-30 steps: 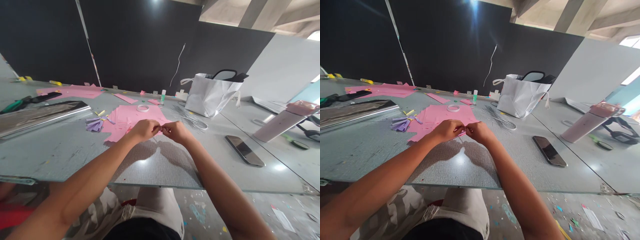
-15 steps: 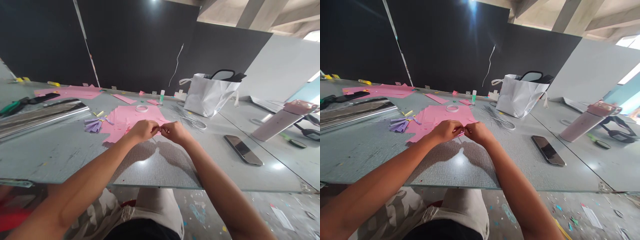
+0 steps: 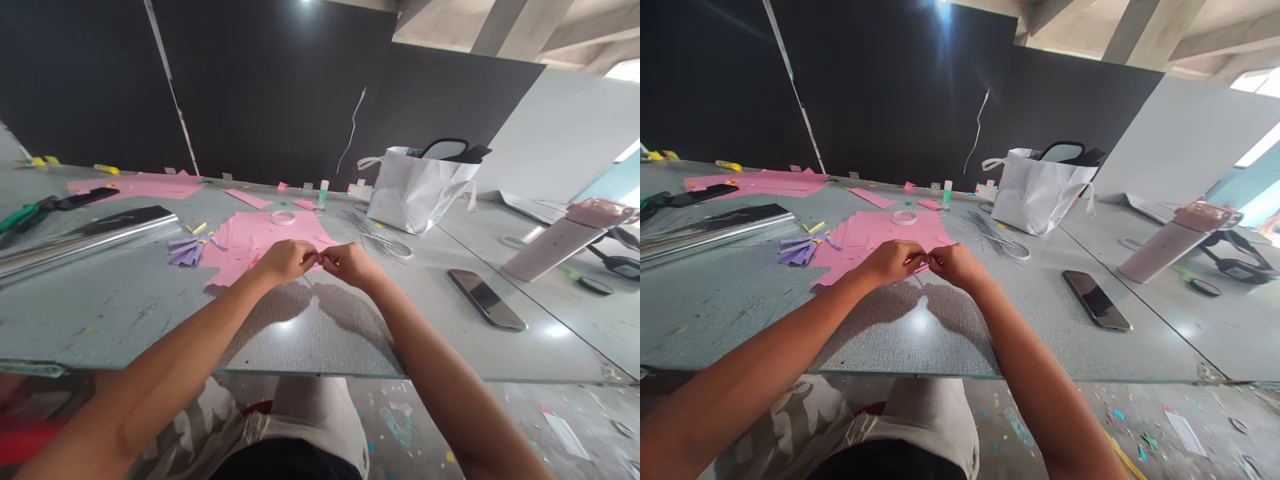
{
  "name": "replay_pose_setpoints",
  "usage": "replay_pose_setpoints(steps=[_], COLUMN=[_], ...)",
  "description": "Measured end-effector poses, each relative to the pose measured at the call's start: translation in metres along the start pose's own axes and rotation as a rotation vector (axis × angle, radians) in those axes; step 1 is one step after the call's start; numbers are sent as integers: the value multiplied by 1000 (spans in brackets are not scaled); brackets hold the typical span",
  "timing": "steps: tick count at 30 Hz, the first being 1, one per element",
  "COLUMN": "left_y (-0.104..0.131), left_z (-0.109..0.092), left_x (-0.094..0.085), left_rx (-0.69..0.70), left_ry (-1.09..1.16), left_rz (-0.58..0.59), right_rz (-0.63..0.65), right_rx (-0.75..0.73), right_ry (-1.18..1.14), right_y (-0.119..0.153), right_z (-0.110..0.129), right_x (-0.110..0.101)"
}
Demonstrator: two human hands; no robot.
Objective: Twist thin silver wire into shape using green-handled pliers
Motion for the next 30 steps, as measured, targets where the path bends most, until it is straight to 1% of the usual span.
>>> replay_pose_setpoints(steps=[3,5,7,10,12,17,20,26,30], left_y=[0,0,0,-1,-2,-3,-3,-2,-1], left_z=[0,0,-1,1,2,2,0,0,-1], left_x=[-1,-2,-3,-4,-3,-5,-6,-6,-5], left_rx=[-17,-50,-103,-169,-189,-194,-196,-269,-235], left_ry=[24,56,150,341,425,516,538,500,516], left_rz=[-2,-27,-81,-181,-224,-296,-298,-304,-317], right_rz=[1,-33,-148,-378,-446,-450,-440,-489,-490], right_rx=[-10,-33,-45,-61,-78,-88,-96,-120,-148], right_ry=[-21,-60,-105,-145,-148,-108,-101,-82,-100], right_y=[1,1,2,5,6,5,5,6,5], right_z=[0,1,2,3,5,7,7,10,10], right_x=[0,0,-3,-9,-11,-12,-11,-10,-9])
Point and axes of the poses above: each hand's wrist, its own y-axis away from the middle knuckle, its own x-axis out of the palm, z = x × y, the point moved 3 cm from there along -y, towards the middle knuckle, and after that the axes turned 4 degrees about y, right-handed, at the moved point
